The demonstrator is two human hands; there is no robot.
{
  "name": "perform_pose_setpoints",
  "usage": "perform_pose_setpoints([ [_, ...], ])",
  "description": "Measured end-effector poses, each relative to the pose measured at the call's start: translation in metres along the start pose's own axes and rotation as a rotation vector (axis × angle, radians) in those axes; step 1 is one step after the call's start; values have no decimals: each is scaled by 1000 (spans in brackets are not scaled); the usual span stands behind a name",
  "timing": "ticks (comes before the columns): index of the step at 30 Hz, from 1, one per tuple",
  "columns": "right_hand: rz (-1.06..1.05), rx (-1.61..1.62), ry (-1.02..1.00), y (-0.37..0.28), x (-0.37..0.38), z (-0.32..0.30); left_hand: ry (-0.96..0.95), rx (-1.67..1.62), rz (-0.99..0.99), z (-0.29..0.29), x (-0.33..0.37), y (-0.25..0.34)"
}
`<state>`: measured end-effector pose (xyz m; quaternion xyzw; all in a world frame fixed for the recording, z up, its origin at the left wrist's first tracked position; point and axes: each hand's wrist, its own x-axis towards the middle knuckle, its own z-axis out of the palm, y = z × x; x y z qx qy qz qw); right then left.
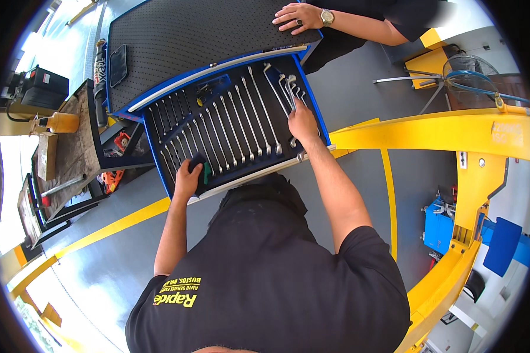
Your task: The person wipes multiple wrenches with a green cloth, handling them one at a time from an open tool drawer. The person places each cleaned wrench back into the drawer in its designated slot.
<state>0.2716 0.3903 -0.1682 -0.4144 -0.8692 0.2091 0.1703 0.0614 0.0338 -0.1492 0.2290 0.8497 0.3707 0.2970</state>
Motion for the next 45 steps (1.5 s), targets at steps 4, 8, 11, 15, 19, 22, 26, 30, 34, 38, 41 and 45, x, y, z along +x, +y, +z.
perform_pose_setpoints([
  [4,-51,-152,-153,-9,14,-2,48,-168,-98,-6,-2,-16],
  [8,-66,-240,-105,0,17,10,145,-338,134,-47,56,50],
  [11,-63,-315,-118,-12,18,5,599,-44,580,-90,135,147],
  [15,-126,-402,-119,-18,27,10,635,342,538,-105,227,221],
  [19,-89,-389,-81,-6,24,14,832,496,980,-73,182,234],
  [22,-94,-332,-142,-21,22,7,638,239,1299,-41,74,162],
  [26,-160,-236,-226,-13,28,-3,314,127,529,35,-98,8],
  [30,-307,-86,-193,7,30,1,196,-523,-641,152,-160,-158],
  [34,-352,12,-139,15,24,4,-67,-645,-847,243,-131,-250],
  [38,-375,-48,-108,18,28,8,-31,-851,-665,298,-101,-246],
  [41,-382,-73,-124,14,27,10,-128,-341,-730,306,-104,-245],
  [45,-365,-94,-118,22,20,11,-27,-529,-741,283,-117,-249],
])
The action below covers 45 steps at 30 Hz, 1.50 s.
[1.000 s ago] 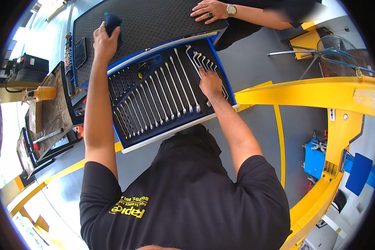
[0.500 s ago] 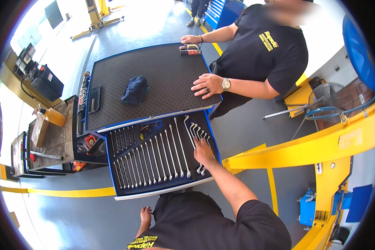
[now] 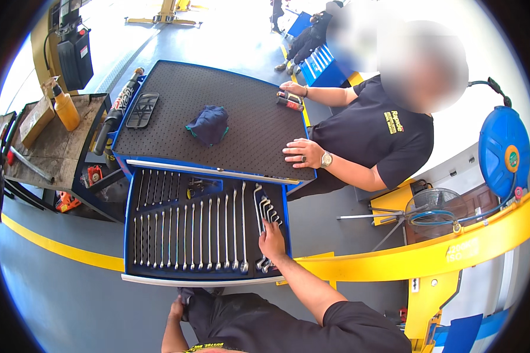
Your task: The person wipes multiple wrenches with a green cloth, handling them one at a time from an open tool drawer. The person places each cleaned wrench back into the drawer in its designated slot.
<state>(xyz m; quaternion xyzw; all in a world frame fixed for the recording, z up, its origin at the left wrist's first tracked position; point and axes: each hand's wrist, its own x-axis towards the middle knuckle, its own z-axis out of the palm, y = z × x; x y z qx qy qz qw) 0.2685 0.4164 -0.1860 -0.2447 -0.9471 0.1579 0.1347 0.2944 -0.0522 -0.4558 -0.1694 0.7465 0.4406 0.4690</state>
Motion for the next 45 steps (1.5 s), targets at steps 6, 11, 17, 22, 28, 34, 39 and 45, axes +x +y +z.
perform_pose_setpoints([
  [6,-3,-33,7,-12,12,0,-308,414,-221,-3,1,-17],
  [11,5,-43,31,-13,8,-2,-247,210,-304,-3,31,-36],
  [17,10,-37,50,-11,4,0,154,251,125,36,36,-17],
  [22,26,-27,32,-16,3,2,-9,327,20,40,48,-14],
  [28,4,24,23,-13,2,0,-47,425,-10,42,45,-28],
  [34,14,50,61,-10,-2,4,-42,466,-8,42,33,-39],
  [39,64,44,71,-12,-11,-2,-42,520,60,34,17,-31],
  [45,52,44,98,-7,-7,-5,-50,733,241,-6,0,20],
])
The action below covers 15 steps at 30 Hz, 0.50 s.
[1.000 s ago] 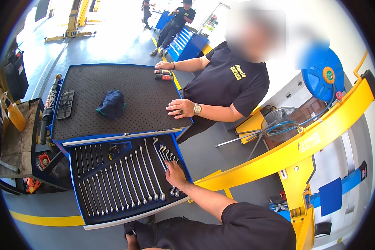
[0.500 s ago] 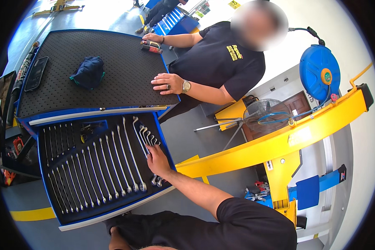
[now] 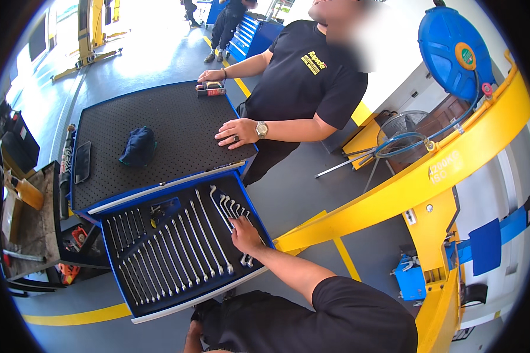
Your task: The person wipes multiple wrenches with a green cloth, handling them one at a time from an open tool drawer. The person places each cleaned wrench back into the drawer in its designated slot.
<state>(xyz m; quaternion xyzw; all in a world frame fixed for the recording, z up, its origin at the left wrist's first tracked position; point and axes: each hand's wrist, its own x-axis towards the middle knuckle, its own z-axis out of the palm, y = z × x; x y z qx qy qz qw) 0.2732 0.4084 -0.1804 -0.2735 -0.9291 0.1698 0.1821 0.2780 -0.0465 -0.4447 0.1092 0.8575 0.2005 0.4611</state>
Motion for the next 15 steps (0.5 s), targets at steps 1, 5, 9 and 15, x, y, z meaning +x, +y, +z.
perform_pose_setpoints([
  [1,-1,3,-6,-1,-2,2,-6,92,13,-12,-7,0],
  [5,78,0,-24,-1,-6,7,-66,580,77,-112,-71,45],
  [9,56,68,10,-4,-6,9,8,744,201,-244,-165,162],
  [15,62,84,59,2,-6,5,325,279,741,-358,-161,356],
])
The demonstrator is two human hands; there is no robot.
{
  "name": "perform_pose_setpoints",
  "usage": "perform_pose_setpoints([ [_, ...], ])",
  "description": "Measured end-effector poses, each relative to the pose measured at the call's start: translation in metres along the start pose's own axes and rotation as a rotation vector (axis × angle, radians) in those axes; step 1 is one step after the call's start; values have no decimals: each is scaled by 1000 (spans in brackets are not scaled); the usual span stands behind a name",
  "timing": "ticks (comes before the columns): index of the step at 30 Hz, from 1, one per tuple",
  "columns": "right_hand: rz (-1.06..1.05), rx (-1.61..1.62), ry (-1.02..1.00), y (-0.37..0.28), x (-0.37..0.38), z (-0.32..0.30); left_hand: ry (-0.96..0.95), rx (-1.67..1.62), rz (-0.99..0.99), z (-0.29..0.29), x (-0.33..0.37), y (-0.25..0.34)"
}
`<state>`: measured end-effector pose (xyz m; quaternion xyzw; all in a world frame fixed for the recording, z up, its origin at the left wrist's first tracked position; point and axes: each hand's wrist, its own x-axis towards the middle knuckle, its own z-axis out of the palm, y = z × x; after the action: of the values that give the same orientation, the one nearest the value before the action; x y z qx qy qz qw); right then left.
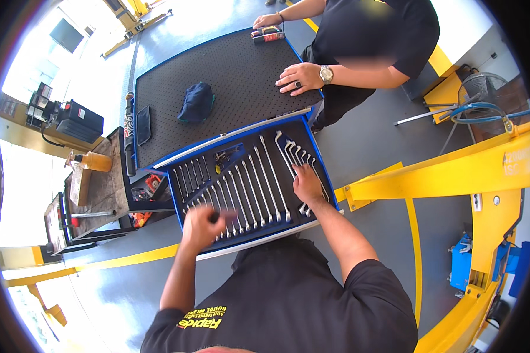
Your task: The person wipes multiple wrenches with a green cloth, handling them one at a time from an open tool drawer. The person places each cleaned wrench back into the drawer in its designated slot.
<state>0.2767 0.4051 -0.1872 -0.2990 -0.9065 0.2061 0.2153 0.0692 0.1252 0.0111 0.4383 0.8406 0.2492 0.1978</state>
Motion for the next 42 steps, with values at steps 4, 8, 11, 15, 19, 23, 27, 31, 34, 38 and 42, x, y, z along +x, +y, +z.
perform_pose_setpoints([
  [4,10,-22,-16,-3,2,-4,293,111,231,-34,163,63],
  [8,16,-23,-28,-5,5,-5,394,113,283,-33,311,95],
  [11,22,-24,-17,-4,3,-1,325,123,306,-16,385,101],
  [15,22,-8,-9,-4,3,-1,338,139,260,6,437,104],
  [19,16,-10,-1,1,4,0,171,179,200,-4,446,114],
  [23,22,-38,-20,3,5,2,107,47,113,-1,453,106],
  [27,22,-58,-57,1,7,2,28,-1019,-87,8,465,86],
  [31,41,-26,-35,4,8,2,-114,-585,-119,-13,476,104],
  [34,32,-38,-18,5,5,3,-19,28,117,-14,469,127],
  [38,39,-17,-20,2,3,2,-83,588,193,-4,463,150],
  [42,45,-24,-23,4,5,2,-70,593,211,-6,468,145],
])
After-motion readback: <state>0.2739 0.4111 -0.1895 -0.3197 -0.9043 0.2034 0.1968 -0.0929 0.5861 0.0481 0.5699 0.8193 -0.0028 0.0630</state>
